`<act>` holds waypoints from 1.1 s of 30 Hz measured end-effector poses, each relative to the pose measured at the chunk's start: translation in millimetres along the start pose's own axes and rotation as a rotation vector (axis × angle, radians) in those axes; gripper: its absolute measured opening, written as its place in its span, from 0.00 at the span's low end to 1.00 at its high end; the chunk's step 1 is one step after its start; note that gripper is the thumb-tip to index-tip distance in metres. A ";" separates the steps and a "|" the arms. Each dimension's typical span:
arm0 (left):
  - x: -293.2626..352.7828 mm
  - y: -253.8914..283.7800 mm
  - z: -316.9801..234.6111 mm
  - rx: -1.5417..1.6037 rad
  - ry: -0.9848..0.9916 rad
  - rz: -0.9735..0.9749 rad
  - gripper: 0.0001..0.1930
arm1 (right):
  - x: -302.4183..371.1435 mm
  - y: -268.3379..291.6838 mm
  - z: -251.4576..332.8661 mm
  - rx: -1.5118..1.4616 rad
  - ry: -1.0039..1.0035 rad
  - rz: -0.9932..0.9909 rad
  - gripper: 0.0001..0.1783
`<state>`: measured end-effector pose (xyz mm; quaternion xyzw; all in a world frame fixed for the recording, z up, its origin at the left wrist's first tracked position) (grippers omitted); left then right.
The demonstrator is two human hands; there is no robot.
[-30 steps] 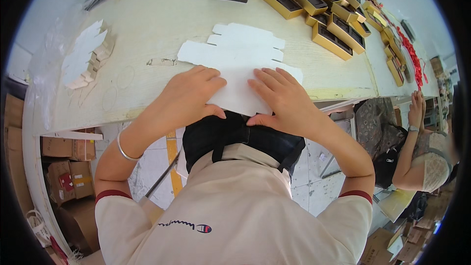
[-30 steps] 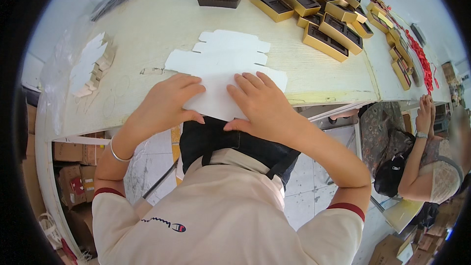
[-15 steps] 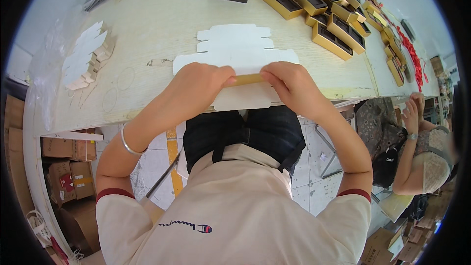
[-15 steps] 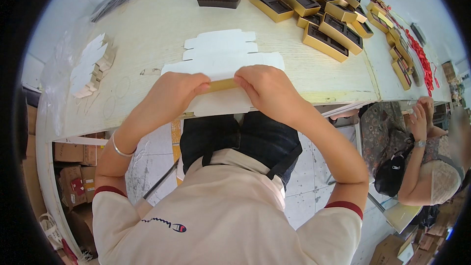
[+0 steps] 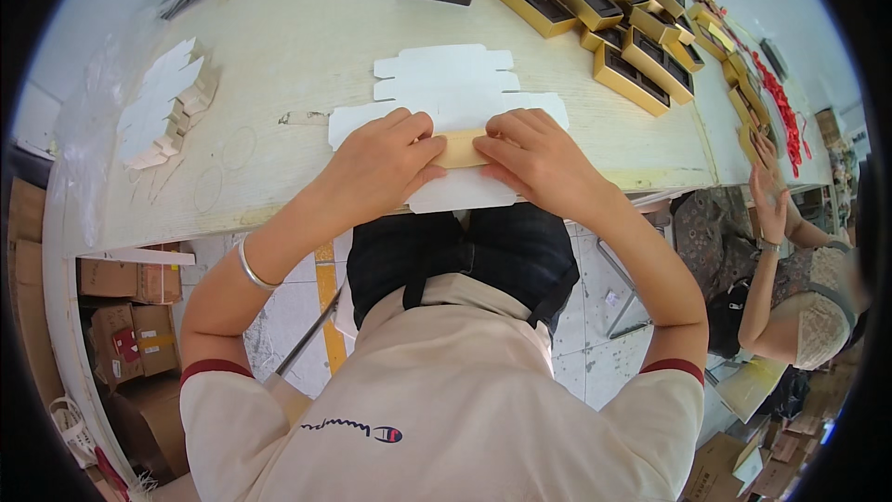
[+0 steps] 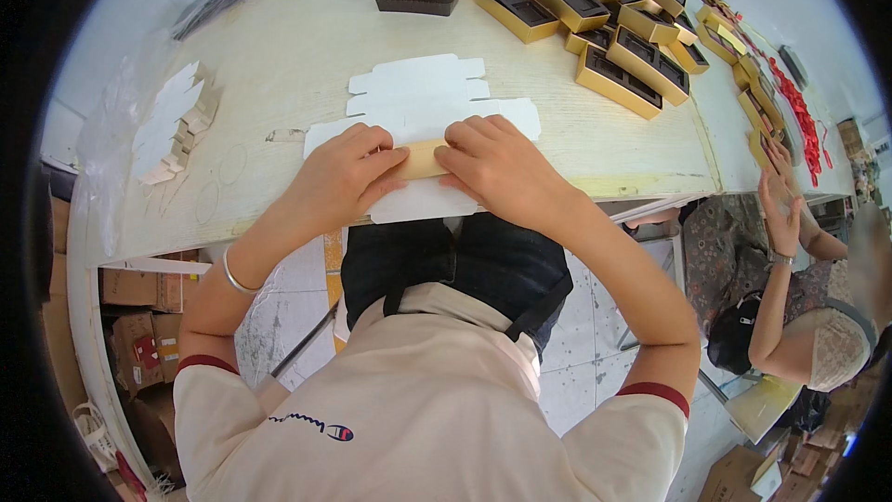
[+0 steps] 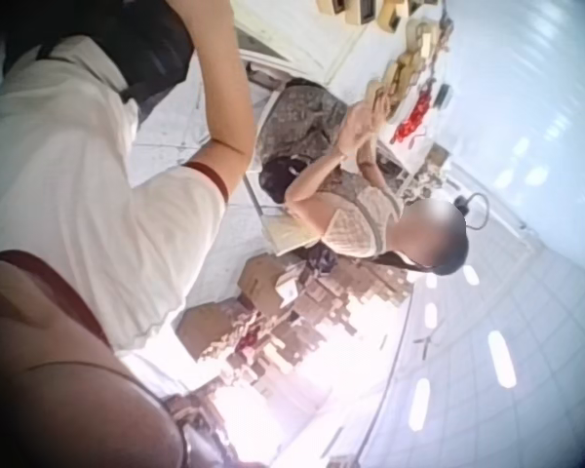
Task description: The person folds flat cardboard pieces into small rectangular boxes and places black rectangular inserts inside them. The person repeats this process multiple times, stacking the finished boxes on the table.
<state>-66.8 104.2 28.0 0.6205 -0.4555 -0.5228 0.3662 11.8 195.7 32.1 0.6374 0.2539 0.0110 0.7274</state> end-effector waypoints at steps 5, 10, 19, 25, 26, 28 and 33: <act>-3.6 -6.2 0.0 -0.118 -0.111 0.040 0.07 | -5.0 -10.4 2.5 0.137 0.069 0.066 0.11; -13.8 -7.2 23.9 -0.021 0.019 0.063 0.05 | -23.4 -18.7 -24.3 -0.033 -0.105 0.169 0.09; -28.3 -24.4 54.1 -0.072 0.274 0.210 0.06 | -58.3 -33.7 -69.1 -0.395 -0.472 0.460 0.09; -18.2 22.5 33.1 -0.079 0.322 -0.128 0.13 | -44.8 -21.3 -74.2 -0.512 -0.464 0.300 0.09; -16.1 30.4 32.2 0.067 0.456 0.003 0.16 | -39.7 -14.2 -76.6 -0.529 -0.488 0.244 0.09; -4.5 24.1 27.4 0.449 0.552 0.070 0.20 | -39.5 14.5 -74.3 -0.550 -0.519 -0.023 0.07; -13.4 -1.5 23.8 1.541 0.512 -0.168 0.29 | -45.3 36.9 4.6 -0.393 -0.198 -0.312 0.07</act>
Point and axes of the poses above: each hand's wrist, its own x-axis away from the middle knuckle, its own y-axis out of the back of the hand, z = x × y, the point moved 8 cm from there along -x, towards the middle knuckle, and after that the axes turned 6 degrees about z, right-handed, at the moved point
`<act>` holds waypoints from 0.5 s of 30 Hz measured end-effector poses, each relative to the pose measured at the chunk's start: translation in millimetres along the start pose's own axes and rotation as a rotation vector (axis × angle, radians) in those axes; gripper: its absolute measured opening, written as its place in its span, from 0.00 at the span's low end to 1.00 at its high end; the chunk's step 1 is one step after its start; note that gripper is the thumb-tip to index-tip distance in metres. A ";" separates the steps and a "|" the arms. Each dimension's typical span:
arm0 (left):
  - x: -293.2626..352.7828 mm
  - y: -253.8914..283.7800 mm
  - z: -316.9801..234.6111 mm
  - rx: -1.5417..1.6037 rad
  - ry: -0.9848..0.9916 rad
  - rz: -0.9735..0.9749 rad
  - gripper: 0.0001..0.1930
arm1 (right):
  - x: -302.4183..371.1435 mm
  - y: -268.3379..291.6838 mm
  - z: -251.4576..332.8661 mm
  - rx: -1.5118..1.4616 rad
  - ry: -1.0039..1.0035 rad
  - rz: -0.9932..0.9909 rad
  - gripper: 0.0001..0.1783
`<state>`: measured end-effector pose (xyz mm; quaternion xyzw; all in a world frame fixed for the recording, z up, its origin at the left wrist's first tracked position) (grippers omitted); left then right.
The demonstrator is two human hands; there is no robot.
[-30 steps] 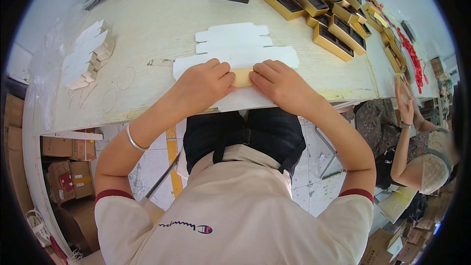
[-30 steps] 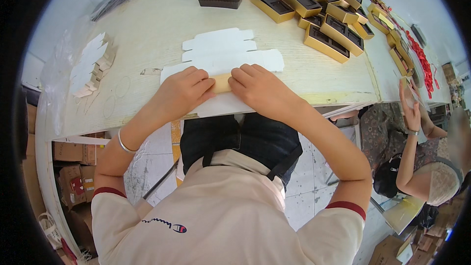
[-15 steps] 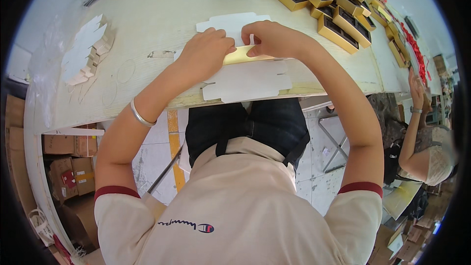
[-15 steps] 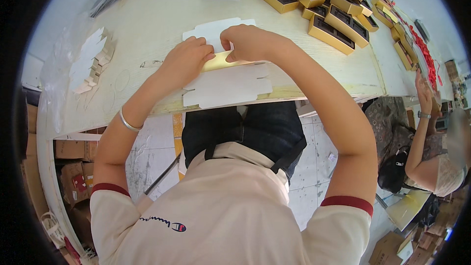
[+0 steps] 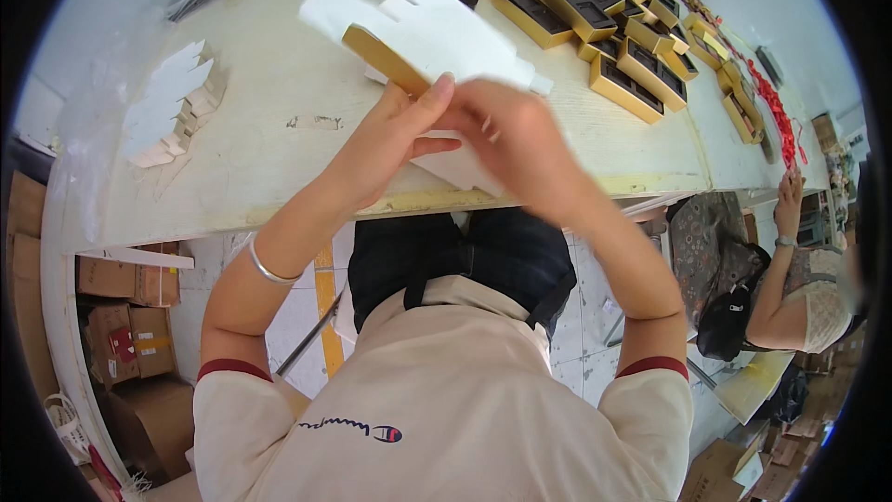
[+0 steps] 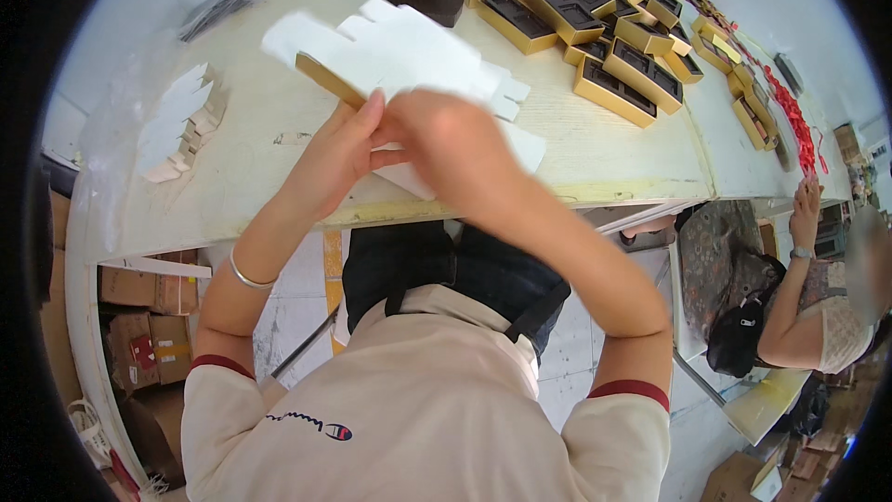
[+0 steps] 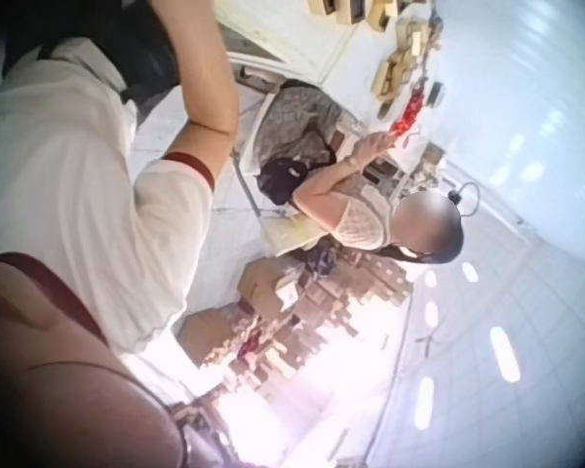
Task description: The person folds flat cardboard pieces into small rectangular boxes and places black rectangular inserts inside them. The person repeats this process multiple times, stacking the finished boxes on the table.
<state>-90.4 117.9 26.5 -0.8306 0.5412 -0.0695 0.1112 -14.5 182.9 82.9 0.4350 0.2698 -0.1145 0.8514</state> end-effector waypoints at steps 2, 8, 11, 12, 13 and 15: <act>1.4 7.5 -9.4 -0.048 -0.093 -0.110 0.29 | 7.5 -4.6 17.8 -0.006 0.005 0.041 0.12; -0.4 43.2 -24.8 -0.372 0.124 -0.123 0.26 | 39.7 56.1 46.7 0.477 0.360 -0.007 0.25; -8.0 40.3 -15.3 -0.435 0.297 0.020 0.26 | 52.4 38.6 39.9 0.508 0.382 0.087 0.19; -12.2 35.6 -11.6 -0.553 0.327 0.082 0.25 | 54.9 32.5 31.8 0.438 0.386 0.102 0.17; -17.6 28.7 -5.2 -0.672 0.356 0.145 0.25 | 54.7 28.3 26.8 0.368 0.389 0.116 0.15; -23.4 13.7 3.9 -0.858 0.385 0.267 0.24 | 44.7 20.2 10.0 0.220 0.230 0.135 0.07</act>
Point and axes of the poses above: each hand's wrist, its own x-axis away from the middle knuckle, its own y-axis out of the back of the hand, z = x × y, the point moved 8 cm from there along -x, towards the middle knuckle, and after that the axes turned 6 degrees about z, right-handed, at the moved point
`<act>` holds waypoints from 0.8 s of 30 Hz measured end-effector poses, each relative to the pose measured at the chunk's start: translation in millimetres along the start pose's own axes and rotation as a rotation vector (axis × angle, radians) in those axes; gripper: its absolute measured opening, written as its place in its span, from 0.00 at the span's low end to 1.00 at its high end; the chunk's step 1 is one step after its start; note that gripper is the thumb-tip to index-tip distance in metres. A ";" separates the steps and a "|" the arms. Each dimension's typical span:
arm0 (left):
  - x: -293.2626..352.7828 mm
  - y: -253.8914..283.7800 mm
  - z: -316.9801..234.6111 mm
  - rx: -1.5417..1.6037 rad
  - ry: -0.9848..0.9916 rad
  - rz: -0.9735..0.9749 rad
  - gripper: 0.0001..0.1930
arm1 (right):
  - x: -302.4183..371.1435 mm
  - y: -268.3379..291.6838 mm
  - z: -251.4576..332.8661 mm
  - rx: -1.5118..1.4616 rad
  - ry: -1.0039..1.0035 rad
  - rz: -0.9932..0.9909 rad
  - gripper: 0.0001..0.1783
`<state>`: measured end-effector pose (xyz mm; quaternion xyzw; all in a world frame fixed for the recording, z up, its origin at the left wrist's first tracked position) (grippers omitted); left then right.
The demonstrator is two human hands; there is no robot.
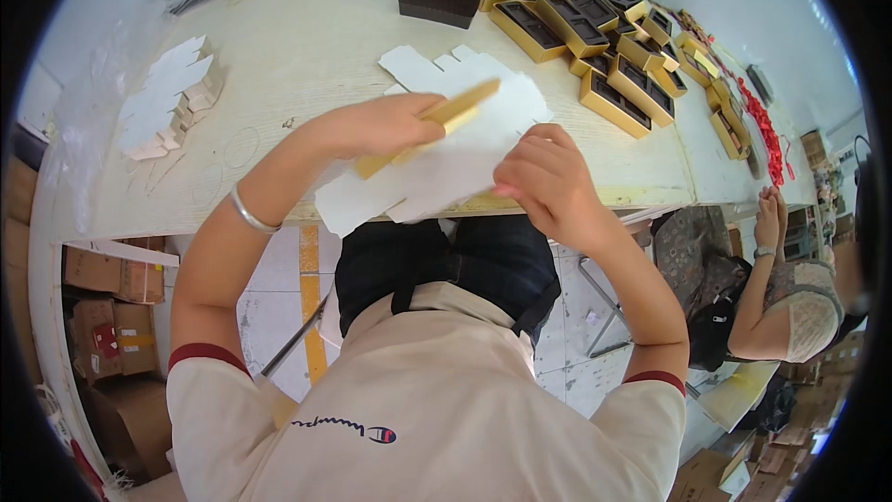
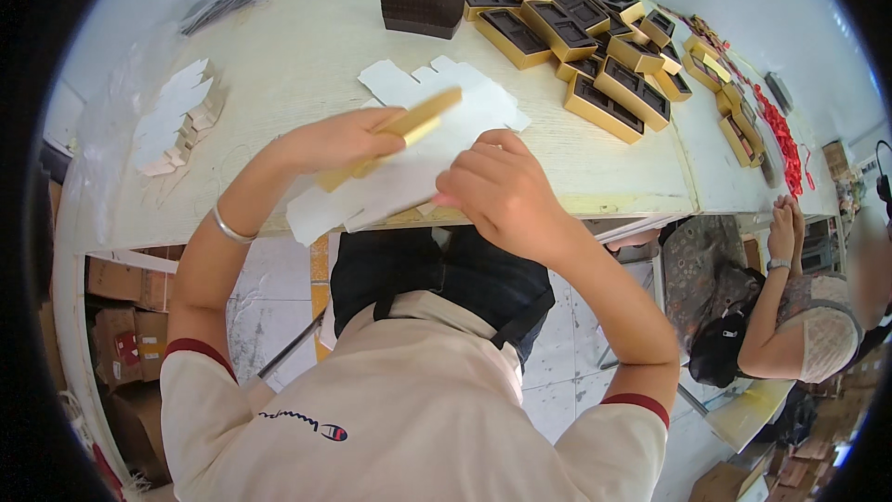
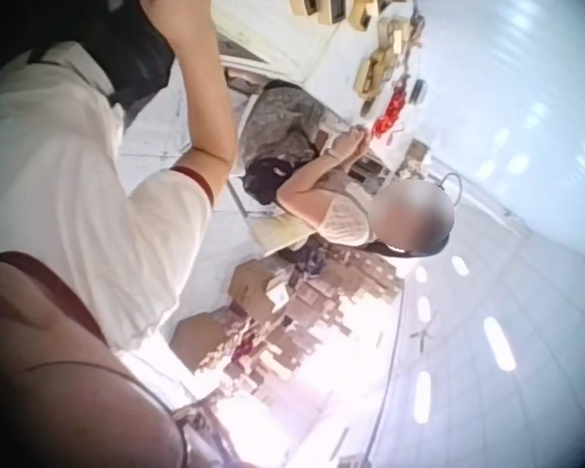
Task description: The person folds flat cardboard pieces into small rectangular boxes and places black rectangular inserts inside them. The person repeats this process multiple times, stacking the finished boxes on the table.
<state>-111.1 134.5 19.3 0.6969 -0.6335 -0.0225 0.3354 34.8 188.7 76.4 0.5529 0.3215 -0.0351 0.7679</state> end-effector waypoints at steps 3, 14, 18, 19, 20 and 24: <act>-15.9 -15.7 0.8 -0.145 -0.095 0.078 0.23 | -2.5 -40.2 -27.3 -0.087 -0.206 0.122 0.09; -14.1 -14.8 10.8 -0.069 -0.020 0.105 0.18 | 13.7 -38.4 22.5 0.283 0.156 -0.096 0.23; -8.8 -19.2 -7.2 -0.151 -0.003 0.171 0.18 | 16.3 -43.1 19.9 0.281 0.166 -0.046 0.15; -9.9 -18.2 -7.7 -0.181 -0.021 0.165 0.17 | 13.2 -42.4 15.4 0.202 0.138 -0.018 0.13; -12.7 -17.2 -6.7 -0.211 -0.039 0.159 0.16 | 6.6 -38.9 10.4 0.083 0.086 0.007 0.11; -24.7 -19.5 -2.7 -0.312 -0.233 0.078 0.15 | -19.2 -45.8 -21.3 -0.301 -0.099 0.167 0.06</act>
Point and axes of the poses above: each hand's wrist, its own x-axis away from the middle knuckle, its own y-axis out of the back of the hand, z = x × y, the point moved 8 cm from there along -x, towards the middle knuckle, and after that the axes turned 6 degrees about z, right-handed, at the moved point
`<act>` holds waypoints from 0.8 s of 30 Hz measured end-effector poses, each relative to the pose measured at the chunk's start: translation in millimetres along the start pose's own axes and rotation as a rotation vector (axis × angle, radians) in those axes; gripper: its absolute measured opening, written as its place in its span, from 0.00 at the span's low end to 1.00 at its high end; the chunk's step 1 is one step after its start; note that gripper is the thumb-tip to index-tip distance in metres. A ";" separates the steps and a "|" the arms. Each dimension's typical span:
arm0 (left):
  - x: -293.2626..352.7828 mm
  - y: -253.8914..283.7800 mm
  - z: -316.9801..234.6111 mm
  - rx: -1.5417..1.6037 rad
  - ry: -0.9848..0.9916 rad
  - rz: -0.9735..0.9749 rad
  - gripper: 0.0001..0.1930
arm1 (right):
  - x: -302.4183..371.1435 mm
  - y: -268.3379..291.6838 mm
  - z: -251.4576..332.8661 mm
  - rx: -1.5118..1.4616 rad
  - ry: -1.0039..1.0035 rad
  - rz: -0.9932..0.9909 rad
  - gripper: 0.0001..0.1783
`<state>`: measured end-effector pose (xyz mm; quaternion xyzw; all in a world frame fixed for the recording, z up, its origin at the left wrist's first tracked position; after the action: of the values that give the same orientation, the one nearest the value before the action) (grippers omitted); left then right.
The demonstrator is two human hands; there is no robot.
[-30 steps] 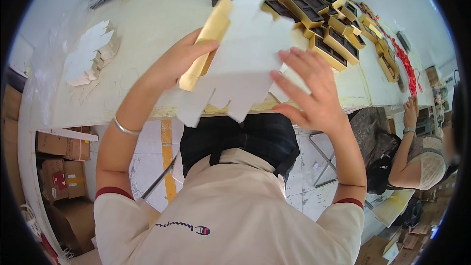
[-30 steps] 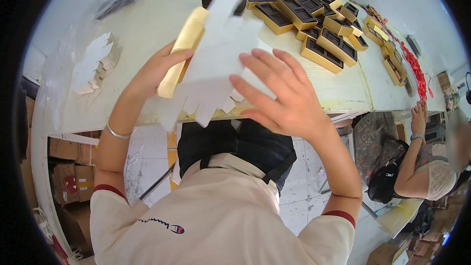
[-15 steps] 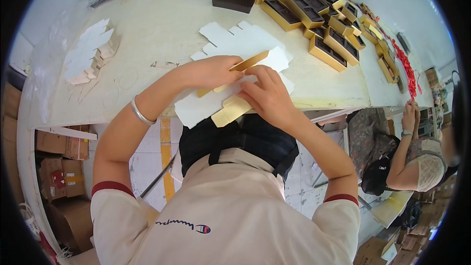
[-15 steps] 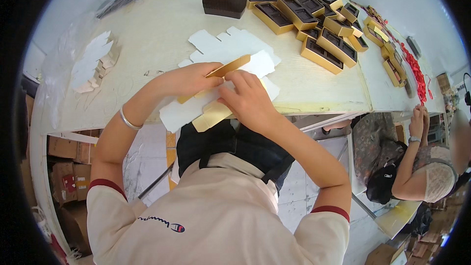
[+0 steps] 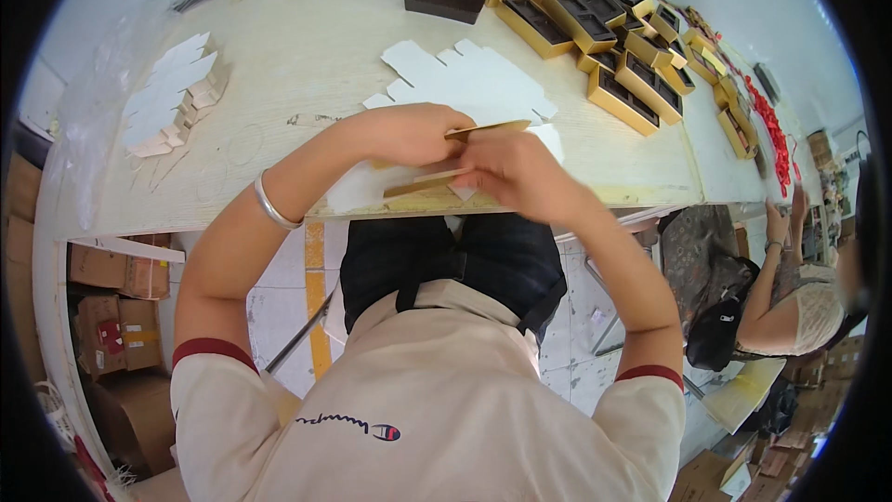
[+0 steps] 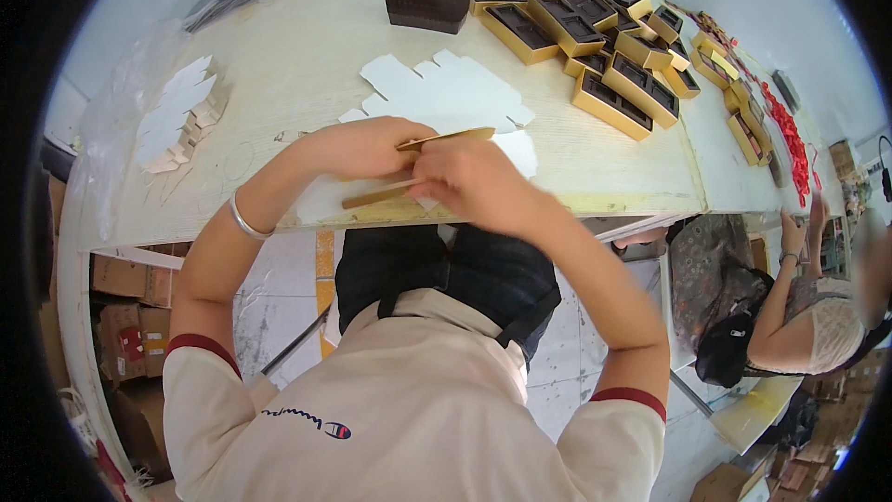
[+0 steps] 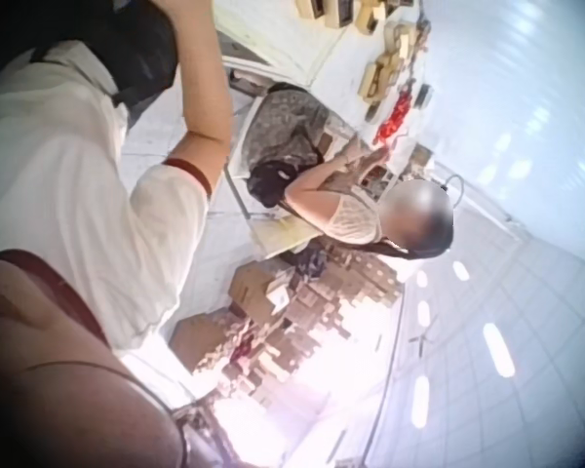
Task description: The person folds flat cardboard pieces into small rectangular boxes and places black rectangular inserts inside them. The person repeats this process multiple times, stacking the finished boxes on the table.
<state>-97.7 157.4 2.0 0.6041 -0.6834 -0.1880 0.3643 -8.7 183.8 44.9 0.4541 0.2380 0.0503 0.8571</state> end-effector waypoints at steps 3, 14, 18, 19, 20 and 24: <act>13.5 11.5 -4.3 0.019 0.222 -0.005 0.16 | -10.5 2.0 -16.4 0.007 -0.066 0.074 0.06; 64.6 18.3 -25.7 -0.380 -0.214 -0.526 0.11 | -10.2 2.2 -19.2 0.123 -0.078 -0.062 0.07; 69.6 13.9 -21.6 -0.509 -0.102 -0.623 0.05 | 2.7 11.6 -16.1 0.129 -0.042 -0.139 0.07; 67.0 10.7 -18.8 -0.409 -0.098 -0.594 0.06 | 5.3 10.1 -17.1 0.163 -0.054 -0.118 0.07; 63.6 7.0 -16.1 -0.309 -0.095 -0.564 0.06 | 7.6 8.3 -18.4 0.197 -0.065 -0.097 0.07; 59.9 7.3 -8.3 -0.320 -0.124 -0.641 0.06 | 0.5 2.1 -28.8 0.260 -0.144 -0.024 0.03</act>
<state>-97.0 102.7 28.8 0.7103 -0.4419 -0.4337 0.3347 -21.1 206.9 32.8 0.5606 0.1860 -0.0240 0.8066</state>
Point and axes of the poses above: each hand's wrist, its own x-axis away from the middle knuckle, its own y-axis out of the back of the hand, z = x × y, the point moved 8 cm from there along -x, towards the middle knuckle, and after that the axes turned 6 degrees about z, right-handed, at the moved point
